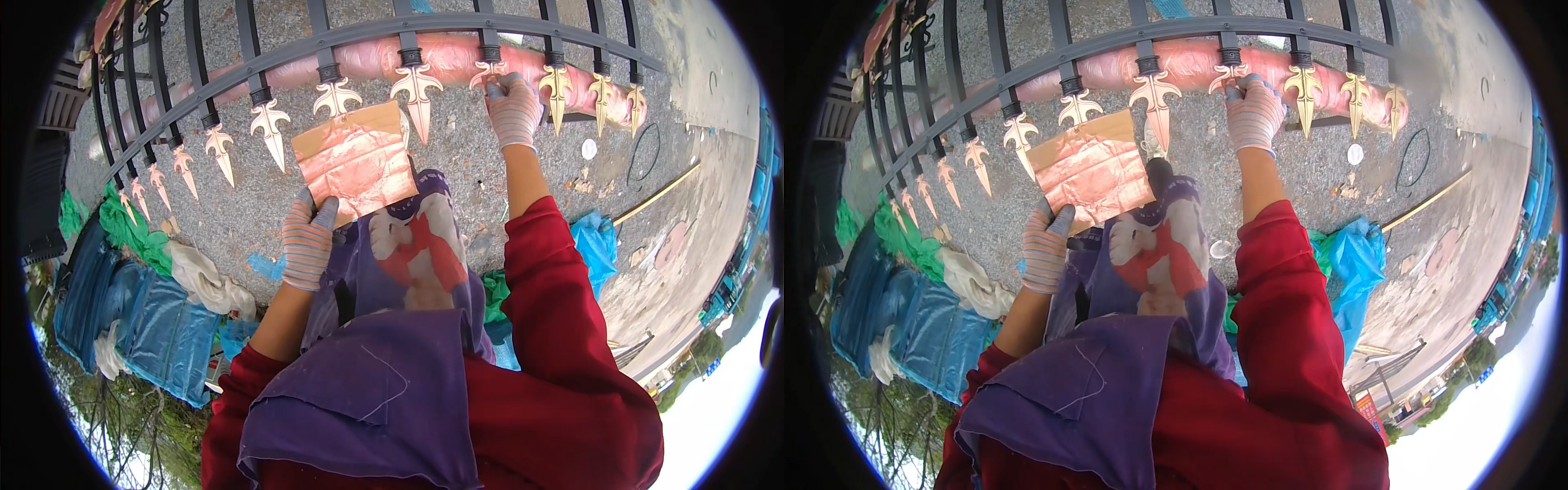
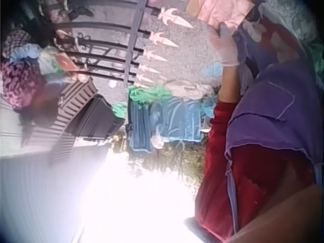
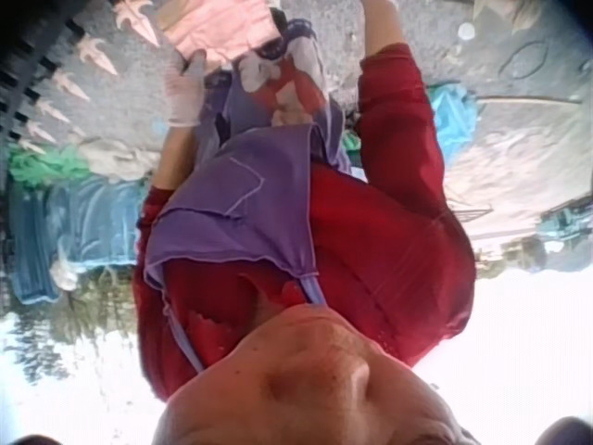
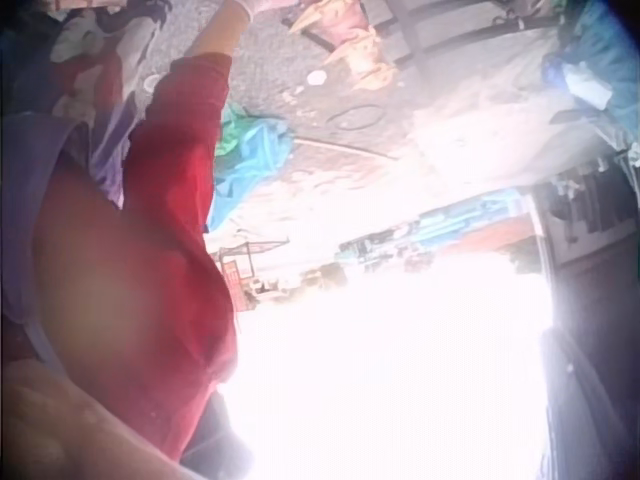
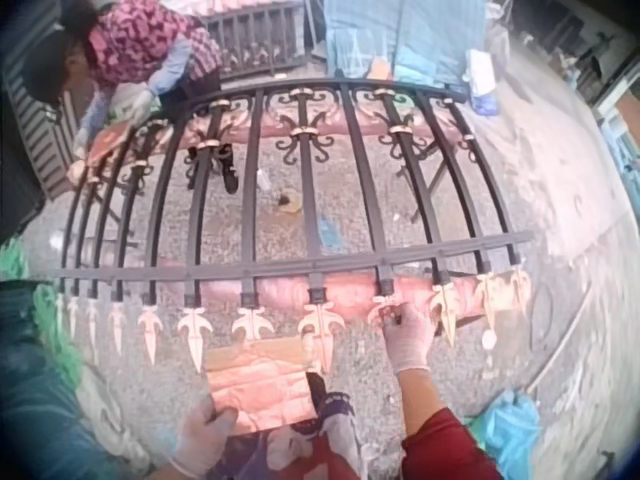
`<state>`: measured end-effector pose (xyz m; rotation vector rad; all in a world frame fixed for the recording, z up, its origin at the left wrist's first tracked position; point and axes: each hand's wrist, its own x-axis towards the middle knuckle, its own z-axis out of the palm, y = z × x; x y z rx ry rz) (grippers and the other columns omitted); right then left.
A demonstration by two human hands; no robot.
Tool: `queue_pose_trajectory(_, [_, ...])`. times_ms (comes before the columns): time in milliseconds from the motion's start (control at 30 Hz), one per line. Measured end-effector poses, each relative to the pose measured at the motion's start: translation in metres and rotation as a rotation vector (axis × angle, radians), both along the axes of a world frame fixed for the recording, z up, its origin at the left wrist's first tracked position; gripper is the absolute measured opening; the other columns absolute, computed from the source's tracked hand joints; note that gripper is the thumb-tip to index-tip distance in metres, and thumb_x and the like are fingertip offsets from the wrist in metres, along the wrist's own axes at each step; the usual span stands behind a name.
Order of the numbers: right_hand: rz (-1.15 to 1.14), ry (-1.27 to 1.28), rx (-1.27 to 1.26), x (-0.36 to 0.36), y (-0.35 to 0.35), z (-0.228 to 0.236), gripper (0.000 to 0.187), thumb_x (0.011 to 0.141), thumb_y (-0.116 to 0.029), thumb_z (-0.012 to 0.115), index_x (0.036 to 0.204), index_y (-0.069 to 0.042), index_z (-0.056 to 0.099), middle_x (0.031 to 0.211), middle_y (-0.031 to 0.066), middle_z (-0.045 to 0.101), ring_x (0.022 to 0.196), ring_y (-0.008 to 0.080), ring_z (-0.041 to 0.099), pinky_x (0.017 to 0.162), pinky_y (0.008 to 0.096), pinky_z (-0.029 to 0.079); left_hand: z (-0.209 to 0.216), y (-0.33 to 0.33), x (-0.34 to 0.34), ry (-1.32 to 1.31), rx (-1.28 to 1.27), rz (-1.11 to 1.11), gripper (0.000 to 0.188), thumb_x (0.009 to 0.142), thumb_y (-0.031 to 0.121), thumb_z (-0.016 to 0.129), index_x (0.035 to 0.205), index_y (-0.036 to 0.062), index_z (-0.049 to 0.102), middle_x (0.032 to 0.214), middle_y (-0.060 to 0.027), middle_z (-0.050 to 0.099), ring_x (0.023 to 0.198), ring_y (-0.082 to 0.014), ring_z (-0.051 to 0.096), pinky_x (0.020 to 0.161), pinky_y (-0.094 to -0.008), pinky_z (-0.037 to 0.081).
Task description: The person applies pink paint to decorative metal spikes on a black gate using a small brush and a cardboard palette. They repeatedly dip the brush into a paint container and carefully coat the ornamental elements one by one.
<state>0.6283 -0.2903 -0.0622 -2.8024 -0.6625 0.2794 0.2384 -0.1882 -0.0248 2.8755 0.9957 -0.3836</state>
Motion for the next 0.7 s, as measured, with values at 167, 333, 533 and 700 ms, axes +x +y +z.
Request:
queue_pose_trajectory(167, [-0.104, 0.158, -0.057, -0.013, -0.041, -0.002, 0.025, 0.078, -0.034, 0.073, 0.089, -0.012, 0.069, 0.086, 0.0117, 0.07, 0.087, 0.0317, 0.065, 0.08, 0.0437, 0.049, 0.029, 0.004, 0.004, -0.15, -0.114, 0.03, 0.028, 0.094, 0.015, 0.042, 0.081, -0.0043, 0.059, 0.08, -0.0133, 0.056, 0.069, -0.0191, 0.052, 0.055, -0.0366, 0.041])
queue_pose_trajectory(333, [-0.06, 0.019, 0.11, 0.013, -0.024, -0.002, 0.024, 0.08, -0.033, 0.072, 0.086, -0.01, 0.067, 0.084, 0.0119, 0.069, 0.081, 0.0329, 0.064, 0.075, 0.0437, 0.05, 0.038, -0.002, 0.001, -0.435, -0.583, 0.457, 0.018, 0.09, 0.014, 0.05, 0.087, -0.0008, 0.06, 0.081, -0.0106, 0.057, 0.067, -0.0207, 0.051, 0.055, -0.037, 0.041])
queue_pose_trajectory(533, [-0.01, 0.067, -0.139, 0.016, -0.012, 0.003, 0.022, 0.08, -0.031, 0.071, 0.088, -0.011, 0.067, 0.086, 0.0129, 0.07, 0.087, 0.0332, 0.067, 0.078, 0.044, 0.05, 0.034, -0.003, -0.012, -0.456, -0.394, 0.308, 0.021, 0.084, 0.01, 0.059, 0.104, 0.0088, 0.066, 0.084, -0.0088, 0.055, 0.067, -0.0239, 0.05, 0.057, -0.0363, 0.04])
queue_pose_trajectory(700, [-0.114, 0.075, 0.189, 0.006, -0.036, 0.009, 0.019, 0.079, -0.026, 0.075, 0.086, -0.011, 0.066, 0.076, 0.01, 0.068, 0.074, 0.0284, 0.066, 0.07, 0.0402, 0.05, 0.04, -0.007, -0.016, -0.545, -0.681, 0.565, 0.021, 0.081, 0.004, 0.064, 0.099, 0.0132, 0.071, 0.082, -0.0078, 0.054, 0.07, -0.025, 0.051, 0.061, -0.0368, 0.041])
